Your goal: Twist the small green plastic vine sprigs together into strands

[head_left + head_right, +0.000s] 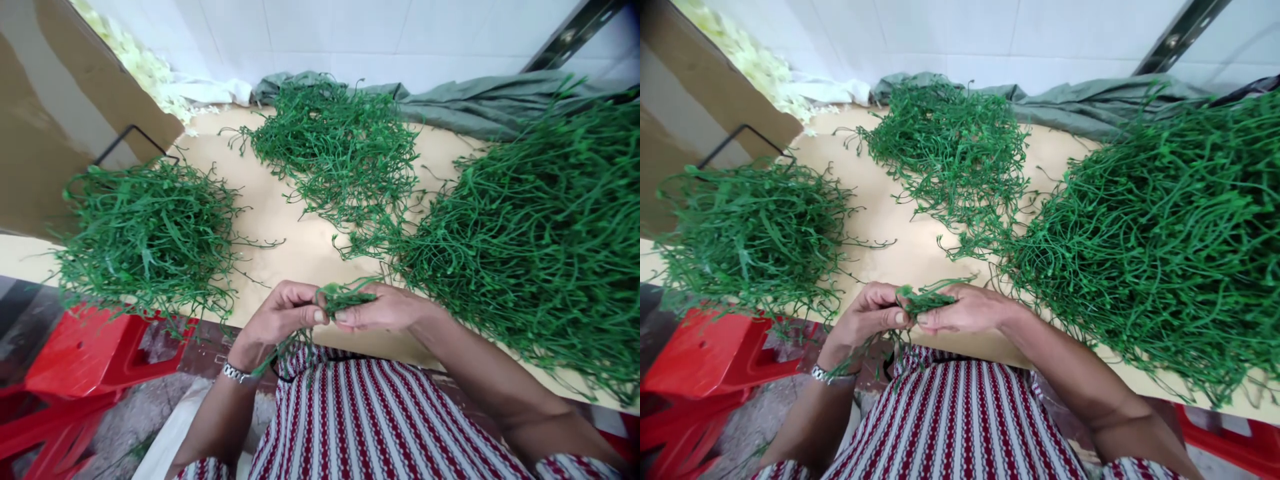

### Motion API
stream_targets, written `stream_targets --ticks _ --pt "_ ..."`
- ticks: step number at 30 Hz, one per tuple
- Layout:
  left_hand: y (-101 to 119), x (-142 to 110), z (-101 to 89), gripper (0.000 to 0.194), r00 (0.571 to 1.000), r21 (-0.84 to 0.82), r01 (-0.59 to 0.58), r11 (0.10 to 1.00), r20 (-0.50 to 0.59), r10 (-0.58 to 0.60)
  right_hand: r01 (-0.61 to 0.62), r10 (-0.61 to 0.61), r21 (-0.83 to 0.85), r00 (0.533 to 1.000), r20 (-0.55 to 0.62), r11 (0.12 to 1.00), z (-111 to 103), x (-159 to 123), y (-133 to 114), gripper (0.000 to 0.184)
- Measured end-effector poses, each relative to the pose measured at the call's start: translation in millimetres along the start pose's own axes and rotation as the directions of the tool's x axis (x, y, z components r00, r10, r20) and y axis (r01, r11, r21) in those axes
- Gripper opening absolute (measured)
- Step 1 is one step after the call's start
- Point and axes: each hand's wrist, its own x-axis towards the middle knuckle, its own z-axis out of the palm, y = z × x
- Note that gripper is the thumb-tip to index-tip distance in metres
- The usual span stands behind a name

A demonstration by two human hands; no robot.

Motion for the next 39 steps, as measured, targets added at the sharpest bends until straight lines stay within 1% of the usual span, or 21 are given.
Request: stream_targets --ticks 2,5,8,10,13,15,16,17,19,20,21,24,25,26,28,30,31,32,33,36,39 --pt "-4 -3 2.5 0.019 1.000 -0.153 0.019 0.988 -0.021 -0.023 0.043 -0.055 0.247 0.998 0.042 0.968 5 0 4 0.027" --pt "-9 -3 8.6 0.017 0.999 -0.354 0.036 0.935 0.001 -0.038 0.088 -0.159 0.532 0.983 0.090 0.842 13 3 13 0.029" --pt "-11 1 15.3 0.014 0.999 -0.521 0.032 0.853 0.033 -0.017 0.038 -0.264 0.699 0.939 0.219 0.714 18 8 21 0.037" --pt "-12 5 18.6 0.013 1.000 -0.583 0.015 0.812 0.030 0.004 0.001 -0.316 0.756 0.909 0.272 0.655 19 11 25 0.039" --pt "-13 9 20.5 0.011 1.000 -0.605 -0.020 0.796 0.004 0.028 0.005 -0.326 0.784 0.911 0.252 0.621 21 15 27 0.038" --pt "-13 10 20.1 0.010 0.999 -0.610 -0.031 0.792 0.009 0.046 0.037 -0.387 0.807 0.890 0.241 0.589 20 15 25 0.038" --pt "-13 9 19.6 0.011 0.997 -0.621 -0.055 0.782 0.013 0.080 0.080 -0.446 0.828 0.869 0.215 0.556 18 14 23 0.037" --pt "-13 9 19.0 0.012 0.991 -0.637 -0.096 0.765 0.009 0.132 0.150 -0.511 0.848 0.845 0.157 0.508 15 13 20 0.036" --pt "-11 8 17.2 0.016 0.967 -0.656 -0.206 0.726 -0.023 0.253 0.308 -0.597 0.856 0.802 0.002 0.416 8 9 13 0.035" --pt "-10 8 16.2 0.016 0.956 -0.644 -0.255 0.721 -0.056 0.288 0.373 -0.601 0.831 0.797 -0.059 0.413 3 7 9 0.034" --pt "-9 9 15.1 0.016 0.950 -0.615 -0.293 0.732 -0.098 0.298 0.419 -0.580 0.790 0.808 -0.100 0.447 -1 5 6 0.033" --pt "-5 14 11.2 0.012 0.937 -0.493 -0.338 0.802 -0.261 0.234 0.488 -0.466 0.614 0.859 -0.212 0.621 -11 0 2 0.029" --pt "-4 16 9.8 0.012 0.925 -0.459 -0.346 0.819 -0.315 0.214 0.507 -0.424 0.541 0.861 -0.281 0.671 -13 -1 2 0.027" --pt "-3 18 8.4 0.013 0.911 -0.428 -0.349 0.834 -0.363 0.195 0.518 -0.383 0.467 0.852 -0.358 0.717 -16 -2 3 0.026" --pt "-2 21 6.0 0.014 0.883 -0.362 -0.318 0.876 -0.450 0.135 0.498 -0.312 0.294 0.808 -0.500 0.816 -19 -3 5 0.025" --pt "-2 24 5.1 0.014 0.841 -0.310 -0.284 0.907 -0.534 0.081 0.402 -0.267 0.096 0.750 -0.606 0.911 -20 -2 4 0.028" --pt "-2 25 5.4 0.015 0.818 -0.294 -0.279 0.914 -0.571 0.066 0.333 -0.252 0.009 0.732 -0.633 0.943 -19 -1 3 0.031" --pt "-2 26 6.2 0.015 0.795 -0.277 -0.285 0.918 -0.603 0.065 0.255 -0.235 -0.063 0.729 -0.643 0.965 -17 1 1 0.033" --pt "-3 27 7.3 0.014 0.773 -0.255 -0.297 0.920 -0.630 0.075 0.176 -0.213 -0.122 0.739 -0.640 0.977 -14 4 -2 0.034" --pt "-5 30 12.0 0.008 0.718 -0.115 -0.333 0.936 -0.674 0.173 -0.020 -0.166 -0.289 0.780 -0.603 0.957 -3 16 -8 0.032" --pt "-7 32 15.6 0.004 0.692 0.022 -0.367 0.930 -0.662 0.289 -0.128 -0.196 -0.448 0.770 -0.607 0.885 5 25 -8 0.029"
